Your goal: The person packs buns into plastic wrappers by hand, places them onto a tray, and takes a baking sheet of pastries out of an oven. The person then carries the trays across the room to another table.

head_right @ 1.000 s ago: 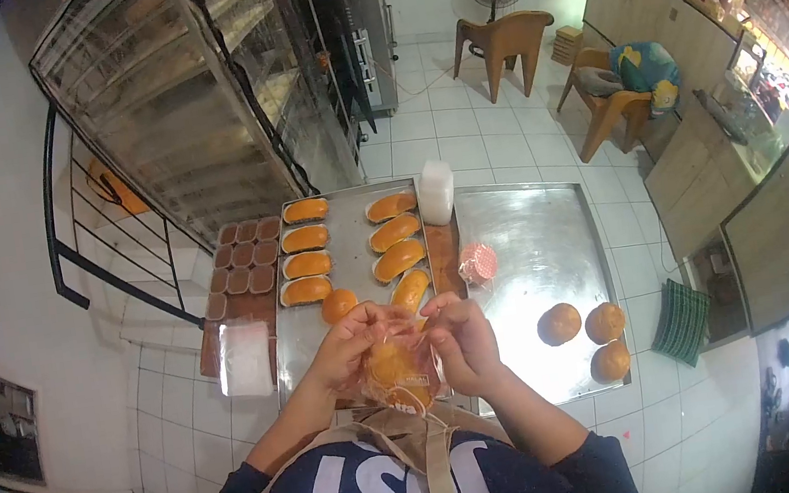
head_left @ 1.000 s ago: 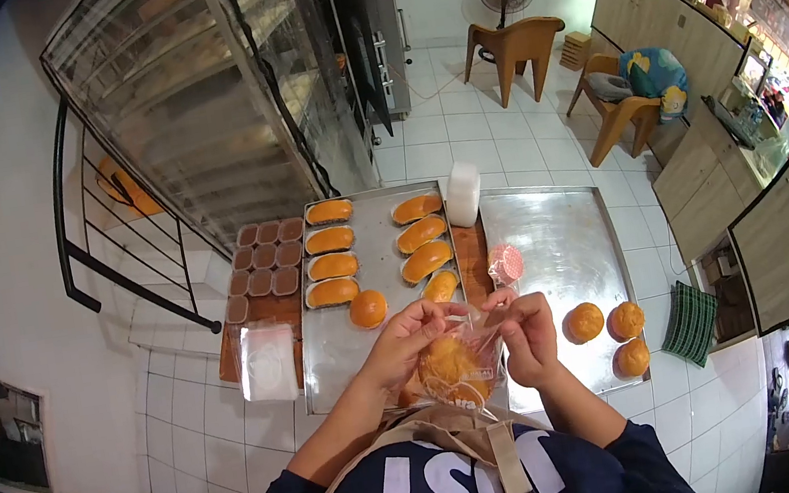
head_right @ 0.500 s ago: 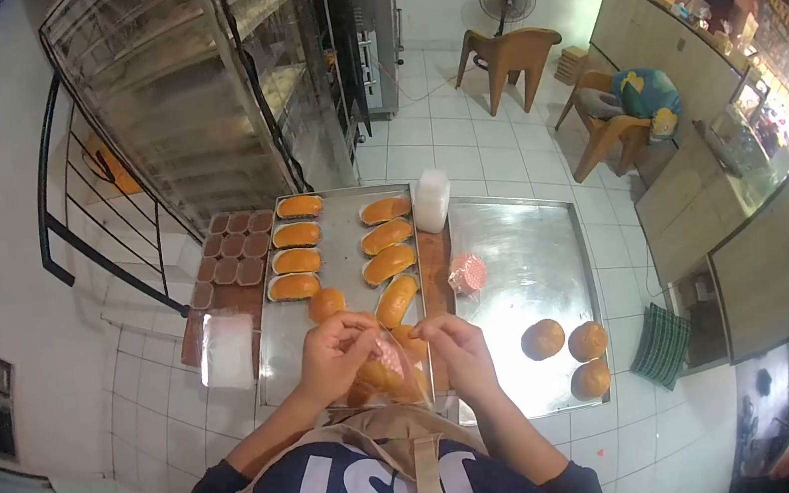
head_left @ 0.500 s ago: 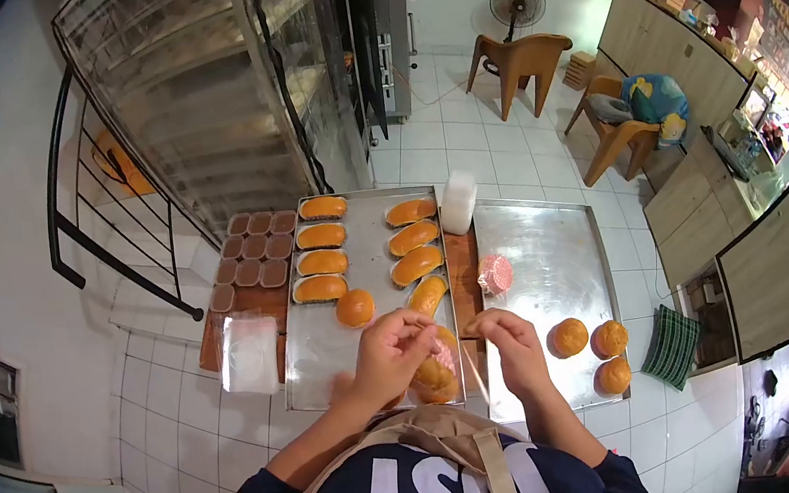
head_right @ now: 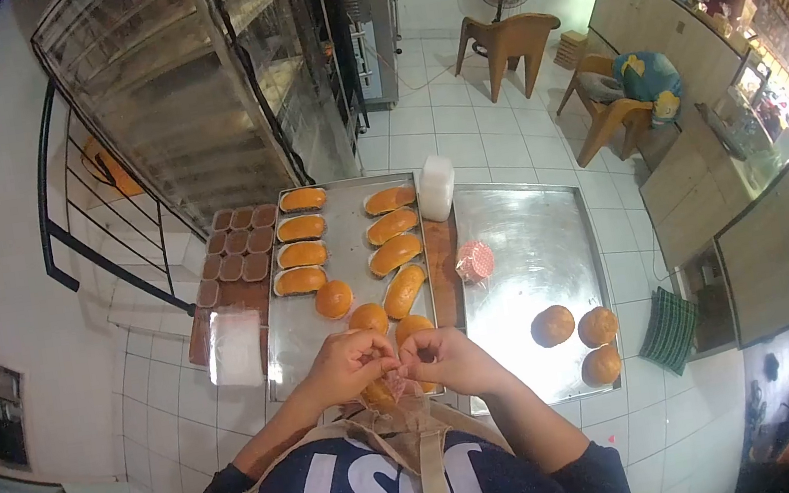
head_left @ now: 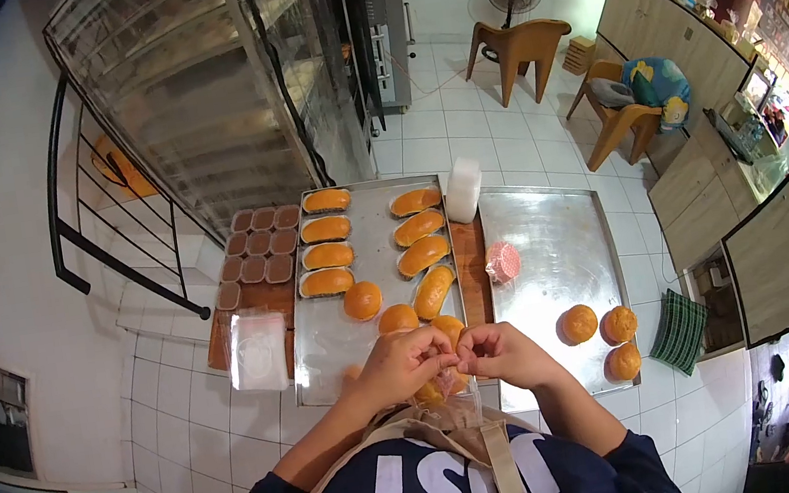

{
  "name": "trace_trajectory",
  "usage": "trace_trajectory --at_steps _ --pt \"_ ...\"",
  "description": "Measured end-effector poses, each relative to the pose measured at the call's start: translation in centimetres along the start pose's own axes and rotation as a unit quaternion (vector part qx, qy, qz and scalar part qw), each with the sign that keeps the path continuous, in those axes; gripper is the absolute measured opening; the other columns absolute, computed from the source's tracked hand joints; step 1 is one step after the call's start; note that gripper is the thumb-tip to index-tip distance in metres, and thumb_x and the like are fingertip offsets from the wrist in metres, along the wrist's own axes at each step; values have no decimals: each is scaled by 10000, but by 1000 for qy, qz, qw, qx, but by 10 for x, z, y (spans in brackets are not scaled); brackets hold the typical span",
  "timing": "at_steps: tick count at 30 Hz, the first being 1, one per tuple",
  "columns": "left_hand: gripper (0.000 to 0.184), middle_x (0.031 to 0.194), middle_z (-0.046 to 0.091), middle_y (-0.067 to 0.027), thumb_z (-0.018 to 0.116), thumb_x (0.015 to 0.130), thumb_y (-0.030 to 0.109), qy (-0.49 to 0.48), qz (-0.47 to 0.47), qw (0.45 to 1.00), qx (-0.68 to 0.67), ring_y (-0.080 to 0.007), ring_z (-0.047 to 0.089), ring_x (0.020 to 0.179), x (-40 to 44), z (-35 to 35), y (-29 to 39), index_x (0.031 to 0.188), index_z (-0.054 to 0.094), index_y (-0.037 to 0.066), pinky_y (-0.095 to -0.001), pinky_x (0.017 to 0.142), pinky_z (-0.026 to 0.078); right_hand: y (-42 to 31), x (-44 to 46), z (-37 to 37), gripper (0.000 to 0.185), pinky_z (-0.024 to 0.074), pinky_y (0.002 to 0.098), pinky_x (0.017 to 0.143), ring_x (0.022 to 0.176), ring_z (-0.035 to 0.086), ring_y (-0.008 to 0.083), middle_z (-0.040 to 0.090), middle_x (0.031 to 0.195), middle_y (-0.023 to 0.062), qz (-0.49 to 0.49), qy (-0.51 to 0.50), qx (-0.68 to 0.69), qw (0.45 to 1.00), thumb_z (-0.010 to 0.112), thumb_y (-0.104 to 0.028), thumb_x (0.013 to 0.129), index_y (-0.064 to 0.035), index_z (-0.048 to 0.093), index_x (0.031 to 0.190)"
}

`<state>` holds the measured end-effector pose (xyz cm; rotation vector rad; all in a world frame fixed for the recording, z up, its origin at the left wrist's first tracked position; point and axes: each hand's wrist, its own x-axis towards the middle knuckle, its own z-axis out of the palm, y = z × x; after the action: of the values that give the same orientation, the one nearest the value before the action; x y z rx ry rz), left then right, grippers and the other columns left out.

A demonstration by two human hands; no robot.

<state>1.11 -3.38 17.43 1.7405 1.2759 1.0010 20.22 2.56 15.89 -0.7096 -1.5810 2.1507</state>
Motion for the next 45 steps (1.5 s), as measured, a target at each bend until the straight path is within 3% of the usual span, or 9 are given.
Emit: trace_trajectory --at_steps 5,7,9,10,12,18,30,38,45 --pt "109 677 566 -31 558 865 137 241 -12 950 -198 -101 554 572 -3 12 -41 863 509 40 -229 566 460 2 -15 -20 123 382 282 708 757 488 155 493 744 25 -196 45 244 949 615 -75 726 -58 493 715" --pt "121 685 551 -22 529 887 165 359 -22 891 -277 -99 551 569 1 1 -39 887 480 55 -236 571 473 -10 -30 -42 94 415 355 836 844 483 179 493 800 36 -346 -17 631 694 532 -28 719 -53 450 758" --pt "153 675 525 -13 512 901 208 434 -6 838 -332 -94 547 554 4 -6 -40 904 443 71 -241 567 490 -22 -51 -73 110 479 249 769 698 475 107 410 737 2 -370 -71 654 656 465 6 757 -84 403 763" --pt "152 674 526 -15 512 901 207 439 -6 836 -330 -97 549 554 4 -8 -39 903 442 72 -238 565 489 -20 -53 -84 141 421 212 498 625 444 92 396 712 13 -425 -71 571 698 440 28 723 -54 357 803" --pt "150 673 528 -18 511 901 204 449 -4 831 -328 -102 552 552 5 -8 -35 902 440 72 -232 561 486 3 -58 -108 132 312 191 393 552 381 56 340 671 -11 -405 130 429 797 402 44 735 -76 352 761" --pt "156 678 538 -28 495 909 207 405 7 844 -352 -113 554 545 6 8 -31 915 424 69 -230 559 490 17 -16 -5 106 354 170 520 628 448 33 478 757 -21 -146 224 0 964 630 -74 764 -45 548 825" --pt "156 724 567 -42 523 892 142 368 10 871 -325 -121 597 663 -2 19 -33 927 386 77 -204 606 463 -3 -8 9 220 423 197 626 704 559 118 572 786 70 -269 316 85 906 583 102 746 -49 431 795" --pt "96 829 641 -82 568 844 39 221 -29 961 -166 -103 610 768 -10 1 -36 919 581 -19 -208 688 483 -9 -25 -16 196 382 187 605 689 504 83 564 803 39 -163 276 -209 924 580 83 738 -12 635 901" --pt "180 890 651 -108 584 818 32 113 -98 981 -124 -125 616 798 -4 -5 -30 988 617 -17 -230 709 483 -6 -26 -11 165 431 293 554 647 551 213 586 801 102 -199 385 -447 783 595 55 721 -22 626 865"
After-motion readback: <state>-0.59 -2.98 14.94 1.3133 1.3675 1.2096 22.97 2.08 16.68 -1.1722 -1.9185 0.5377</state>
